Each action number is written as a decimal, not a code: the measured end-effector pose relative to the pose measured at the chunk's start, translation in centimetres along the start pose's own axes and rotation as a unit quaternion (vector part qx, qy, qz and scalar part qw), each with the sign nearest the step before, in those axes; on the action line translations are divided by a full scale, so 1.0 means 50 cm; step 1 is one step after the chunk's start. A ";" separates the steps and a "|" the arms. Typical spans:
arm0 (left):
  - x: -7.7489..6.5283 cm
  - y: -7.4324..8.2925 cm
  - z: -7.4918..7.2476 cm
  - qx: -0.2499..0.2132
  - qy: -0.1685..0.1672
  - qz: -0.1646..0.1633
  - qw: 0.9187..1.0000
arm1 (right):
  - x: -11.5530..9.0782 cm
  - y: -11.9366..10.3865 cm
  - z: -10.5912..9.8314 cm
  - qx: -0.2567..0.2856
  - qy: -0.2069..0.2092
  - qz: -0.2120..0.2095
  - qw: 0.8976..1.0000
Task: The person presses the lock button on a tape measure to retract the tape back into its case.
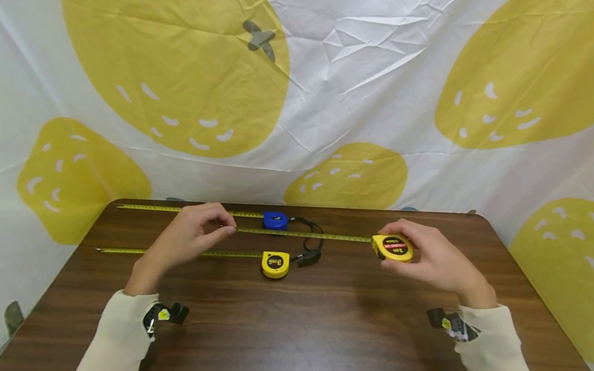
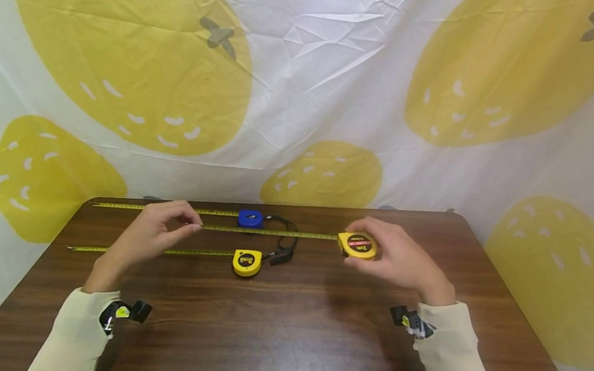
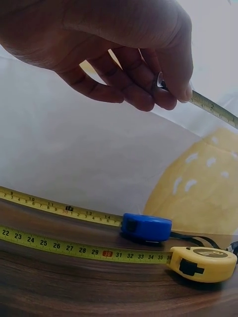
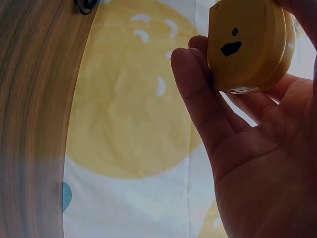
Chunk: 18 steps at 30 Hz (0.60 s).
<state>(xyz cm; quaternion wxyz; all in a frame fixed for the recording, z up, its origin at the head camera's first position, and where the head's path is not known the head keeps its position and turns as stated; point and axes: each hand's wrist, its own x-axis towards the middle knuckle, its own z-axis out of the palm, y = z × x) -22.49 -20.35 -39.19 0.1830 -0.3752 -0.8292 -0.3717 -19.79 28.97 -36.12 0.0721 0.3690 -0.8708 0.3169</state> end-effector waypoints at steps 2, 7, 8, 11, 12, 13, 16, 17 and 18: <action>0.001 0.001 0.002 0.000 -0.001 0.000 1.000 | 0.001 -0.001 0.002 -0.003 -0.002 0.002 1.000; 0.004 0.002 0.008 0.000 -0.012 -0.007 1.000 | 0.002 -0.002 0.007 0.001 -0.008 0.008 1.000; 0.004 0.003 0.009 0.000 -0.014 -0.009 1.000 | 0.003 -0.002 0.008 0.001 -0.009 0.009 1.000; 0.005 0.005 0.011 0.001 -0.017 -0.009 1.000 | 0.005 -0.002 0.011 0.000 -0.010 0.007 1.000; 0.006 0.006 0.011 0.001 -0.017 -0.008 1.000 | 0.006 -0.003 0.013 -0.001 -0.011 0.006 1.000; 0.006 0.007 0.012 0.001 -0.017 -0.007 1.000 | 0.007 -0.003 0.014 -0.002 -0.011 0.005 1.000; 0.008 0.009 0.014 0.001 -0.015 0.000 1.000 | 0.009 -0.004 0.017 -0.005 -0.013 0.005 1.000; 0.008 0.009 0.016 0.001 -0.016 0.000 1.000 | 0.010 -0.004 0.018 -0.006 -0.014 0.005 1.000; 0.008 0.009 0.017 0.000 -0.016 0.000 1.000 | 0.010 -0.005 0.019 -0.007 -0.014 0.005 1.000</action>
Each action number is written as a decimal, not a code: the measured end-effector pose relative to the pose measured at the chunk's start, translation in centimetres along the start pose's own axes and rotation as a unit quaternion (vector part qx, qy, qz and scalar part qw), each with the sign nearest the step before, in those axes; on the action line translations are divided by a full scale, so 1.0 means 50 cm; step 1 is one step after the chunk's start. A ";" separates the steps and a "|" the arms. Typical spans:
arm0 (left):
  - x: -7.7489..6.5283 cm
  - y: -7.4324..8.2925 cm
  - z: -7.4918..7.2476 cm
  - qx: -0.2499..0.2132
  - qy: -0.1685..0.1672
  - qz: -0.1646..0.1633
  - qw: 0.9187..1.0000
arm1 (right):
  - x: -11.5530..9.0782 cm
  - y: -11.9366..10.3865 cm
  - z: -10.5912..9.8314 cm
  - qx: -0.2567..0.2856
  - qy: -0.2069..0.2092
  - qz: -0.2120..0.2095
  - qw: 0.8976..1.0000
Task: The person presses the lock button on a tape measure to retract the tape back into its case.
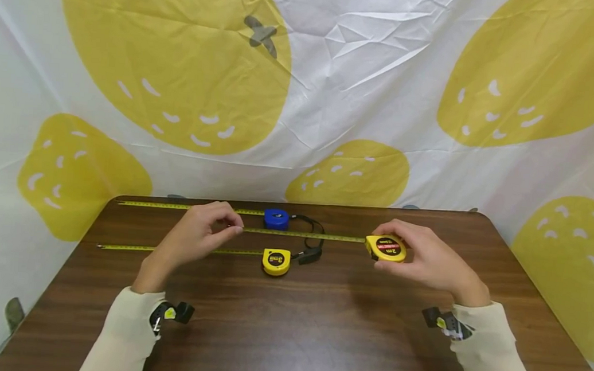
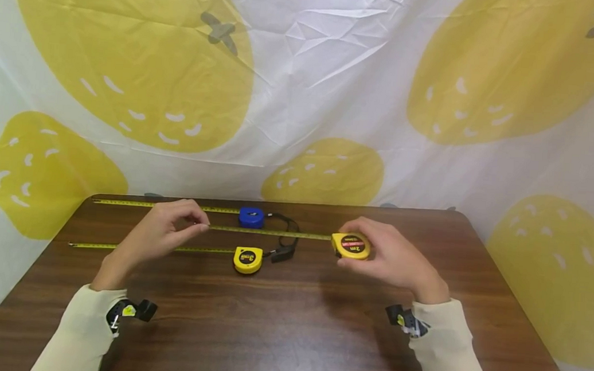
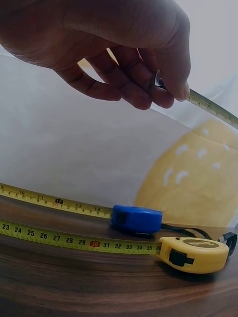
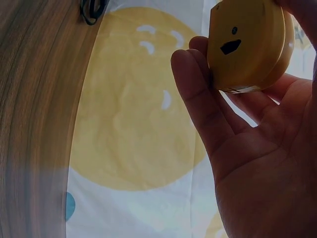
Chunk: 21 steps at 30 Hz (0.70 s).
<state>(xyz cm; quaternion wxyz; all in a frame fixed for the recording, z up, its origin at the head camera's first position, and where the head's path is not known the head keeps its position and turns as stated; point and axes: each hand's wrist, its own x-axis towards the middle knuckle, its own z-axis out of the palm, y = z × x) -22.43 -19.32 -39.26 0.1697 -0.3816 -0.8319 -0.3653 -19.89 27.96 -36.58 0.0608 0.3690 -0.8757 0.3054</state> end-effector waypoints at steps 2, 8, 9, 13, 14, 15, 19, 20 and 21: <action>0.001 0.001 0.002 -0.001 -0.002 0.001 1.000 | 0.001 -0.001 0.001 -0.002 -0.001 -0.002 1.000; 0.002 0.003 0.007 0.001 -0.007 -0.005 1.000 | 0.004 -0.004 0.006 -0.005 -0.001 -0.012 1.000; 0.002 0.003 0.008 0.001 -0.007 -0.005 1.000 | 0.005 -0.004 0.007 -0.006 -0.001 -0.013 1.000; 0.004 0.004 0.012 0.002 -0.004 0.006 1.000 | 0.006 -0.006 0.009 -0.010 0.001 -0.017 1.000; 0.004 0.005 0.013 0.003 -0.003 0.011 1.000 | 0.006 -0.006 0.010 -0.012 0.001 -0.017 1.000; 0.005 0.005 0.015 0.003 -0.002 0.013 1.000 | 0.007 -0.007 0.011 -0.014 0.000 -0.017 1.000; 0.007 0.006 0.020 0.007 0.003 0.022 1.000 | 0.009 -0.011 0.014 -0.014 -0.004 -0.013 1.000; 0.007 0.007 0.021 0.007 0.004 0.024 1.000 | 0.010 -0.012 0.015 -0.014 -0.006 -0.011 1.000; 0.008 0.008 0.022 0.007 0.004 0.025 1.000 | 0.011 -0.013 0.016 -0.013 -0.008 -0.010 1.000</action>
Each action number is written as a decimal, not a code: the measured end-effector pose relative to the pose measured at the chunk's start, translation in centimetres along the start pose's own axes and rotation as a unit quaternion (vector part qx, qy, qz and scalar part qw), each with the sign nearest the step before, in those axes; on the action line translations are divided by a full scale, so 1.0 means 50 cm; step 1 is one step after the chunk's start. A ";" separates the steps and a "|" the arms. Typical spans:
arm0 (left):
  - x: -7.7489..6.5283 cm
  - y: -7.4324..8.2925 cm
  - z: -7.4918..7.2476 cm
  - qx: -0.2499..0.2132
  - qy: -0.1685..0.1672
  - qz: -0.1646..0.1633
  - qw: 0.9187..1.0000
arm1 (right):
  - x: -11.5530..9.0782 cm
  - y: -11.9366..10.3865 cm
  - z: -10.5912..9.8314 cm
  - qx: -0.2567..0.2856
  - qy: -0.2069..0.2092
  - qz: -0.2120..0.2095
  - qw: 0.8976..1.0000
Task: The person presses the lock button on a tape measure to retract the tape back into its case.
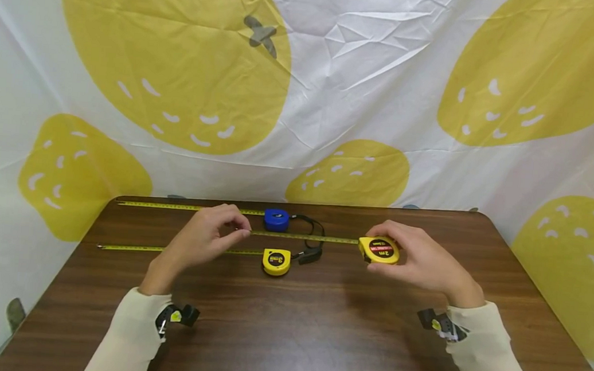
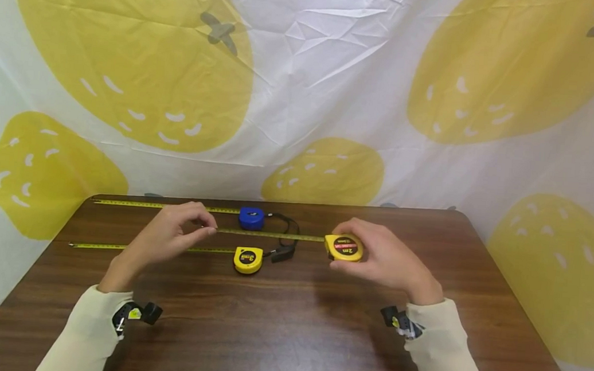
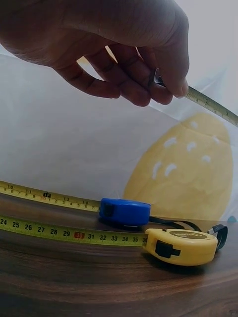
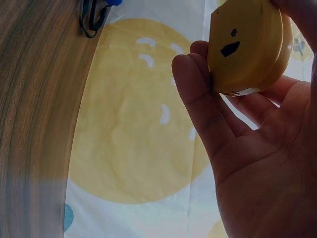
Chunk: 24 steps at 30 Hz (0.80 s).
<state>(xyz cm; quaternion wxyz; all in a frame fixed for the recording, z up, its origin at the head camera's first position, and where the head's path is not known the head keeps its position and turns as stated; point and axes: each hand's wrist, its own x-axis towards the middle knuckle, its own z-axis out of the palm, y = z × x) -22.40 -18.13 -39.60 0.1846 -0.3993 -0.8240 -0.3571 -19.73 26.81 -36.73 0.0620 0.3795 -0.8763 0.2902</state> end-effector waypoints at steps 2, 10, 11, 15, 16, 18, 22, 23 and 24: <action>0.001 0.002 0.003 0.000 0.000 0.002 1.000 | 0.001 -0.002 0.001 0.002 -0.003 0.004 1.000; 0.007 0.016 0.013 -0.007 -0.021 -0.011 1.000 | 0.008 -0.011 0.010 -0.006 -0.002 -0.003 1.000; 0.007 0.017 0.014 -0.005 -0.023 -0.013 1.000 | 0.008 -0.013 0.011 -0.008 -0.001 -0.003 1.000; 0.009 0.021 0.020 -0.002 -0.024 -0.016 1.000 | 0.010 -0.020 0.014 -0.013 -0.001 -0.002 1.000; 0.009 0.022 0.021 -0.002 -0.023 -0.015 1.000 | 0.010 -0.021 0.014 -0.015 -0.001 -0.002 1.000; 0.010 0.023 0.024 -0.001 -0.020 -0.010 1.000 | 0.012 -0.024 0.016 -0.018 -0.002 -0.002 1.000; 0.012 0.026 0.029 0.002 -0.021 -0.009 1.000 | 0.015 -0.029 0.020 -0.025 -0.004 -0.006 1.000; 0.013 0.028 0.029 0.002 -0.022 -0.010 1.000 | 0.016 -0.030 0.022 -0.027 -0.004 -0.007 1.000; 0.013 0.029 0.031 0.003 -0.023 -0.012 1.000 | 0.017 -0.031 0.023 -0.028 -0.004 -0.008 1.000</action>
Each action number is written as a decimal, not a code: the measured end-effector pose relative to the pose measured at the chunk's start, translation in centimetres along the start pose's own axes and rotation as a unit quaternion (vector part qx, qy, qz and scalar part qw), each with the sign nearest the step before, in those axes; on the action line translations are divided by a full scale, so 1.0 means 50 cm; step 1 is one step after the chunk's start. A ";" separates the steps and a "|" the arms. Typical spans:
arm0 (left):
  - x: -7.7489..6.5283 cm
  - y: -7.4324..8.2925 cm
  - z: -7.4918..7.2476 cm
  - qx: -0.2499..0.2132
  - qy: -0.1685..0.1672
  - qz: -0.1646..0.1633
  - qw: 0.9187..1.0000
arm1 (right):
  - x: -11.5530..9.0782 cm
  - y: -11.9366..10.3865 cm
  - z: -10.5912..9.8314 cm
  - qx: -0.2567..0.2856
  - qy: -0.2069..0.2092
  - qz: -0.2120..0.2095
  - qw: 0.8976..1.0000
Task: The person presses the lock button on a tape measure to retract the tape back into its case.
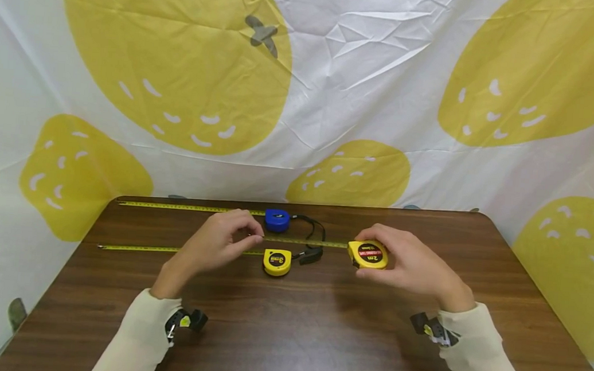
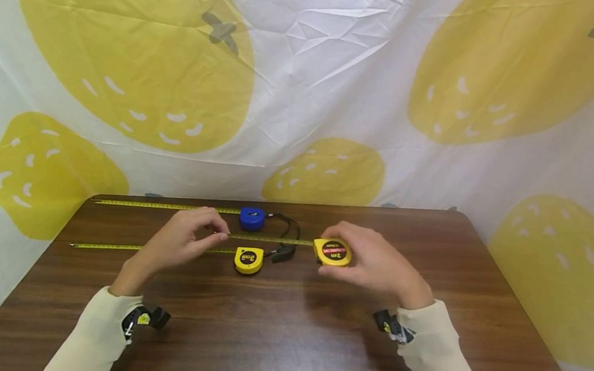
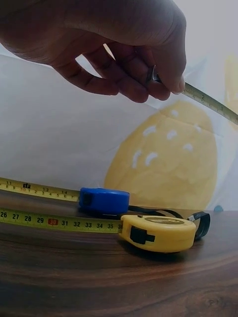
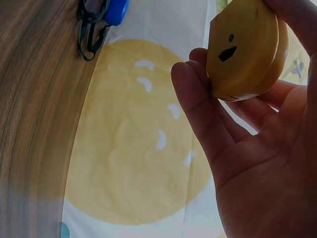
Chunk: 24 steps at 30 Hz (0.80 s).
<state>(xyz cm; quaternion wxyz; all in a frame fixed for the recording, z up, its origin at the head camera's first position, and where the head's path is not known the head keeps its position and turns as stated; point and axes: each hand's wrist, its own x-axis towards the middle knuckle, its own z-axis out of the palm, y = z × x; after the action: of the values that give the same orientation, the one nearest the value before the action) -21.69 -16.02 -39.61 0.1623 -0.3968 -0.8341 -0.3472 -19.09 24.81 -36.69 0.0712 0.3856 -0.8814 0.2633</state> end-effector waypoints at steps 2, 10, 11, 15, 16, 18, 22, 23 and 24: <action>0.001 0.002 0.003 0.002 -0.003 -0.003 1.000 | 0.001 -0.002 0.003 -0.002 0.000 -0.001 1.000; 0.005 0.009 0.017 0.006 -0.002 0.010 1.000 | 0.005 -0.007 0.014 -0.008 0.002 -0.001 1.000; 0.005 0.010 0.020 0.004 -0.001 0.012 1.000 | 0.005 -0.009 0.015 -0.010 0.001 -0.001 1.000; 0.006 0.011 0.031 0.001 0.006 0.023 1.000 | 0.009 -0.014 0.022 -0.014 0.000 0.001 1.000; 0.007 0.012 0.033 0.002 0.008 0.025 1.000 | 0.009 -0.016 0.024 -0.015 0.000 0.001 1.000; 0.008 0.014 0.038 0.006 0.011 0.027 1.000 | 0.011 -0.019 0.027 -0.016 0.000 0.002 1.000; 0.009 0.020 0.046 0.017 0.010 0.027 0.999 | 0.014 -0.025 0.033 -0.016 -0.001 0.000 1.000; 0.009 0.021 0.048 0.019 0.009 0.025 0.999 | 0.015 -0.026 0.034 -0.016 -0.001 -0.001 1.000; 0.009 0.022 0.050 0.020 0.008 0.024 0.999 | 0.016 -0.028 0.036 -0.015 0.000 -0.002 1.000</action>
<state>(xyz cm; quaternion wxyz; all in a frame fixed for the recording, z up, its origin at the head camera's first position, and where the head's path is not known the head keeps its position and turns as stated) -21.11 -13.52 -40.65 0.1856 -0.4108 -0.8296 -0.3293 -18.49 22.59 -37.37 0.0774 0.3863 -0.8846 0.2494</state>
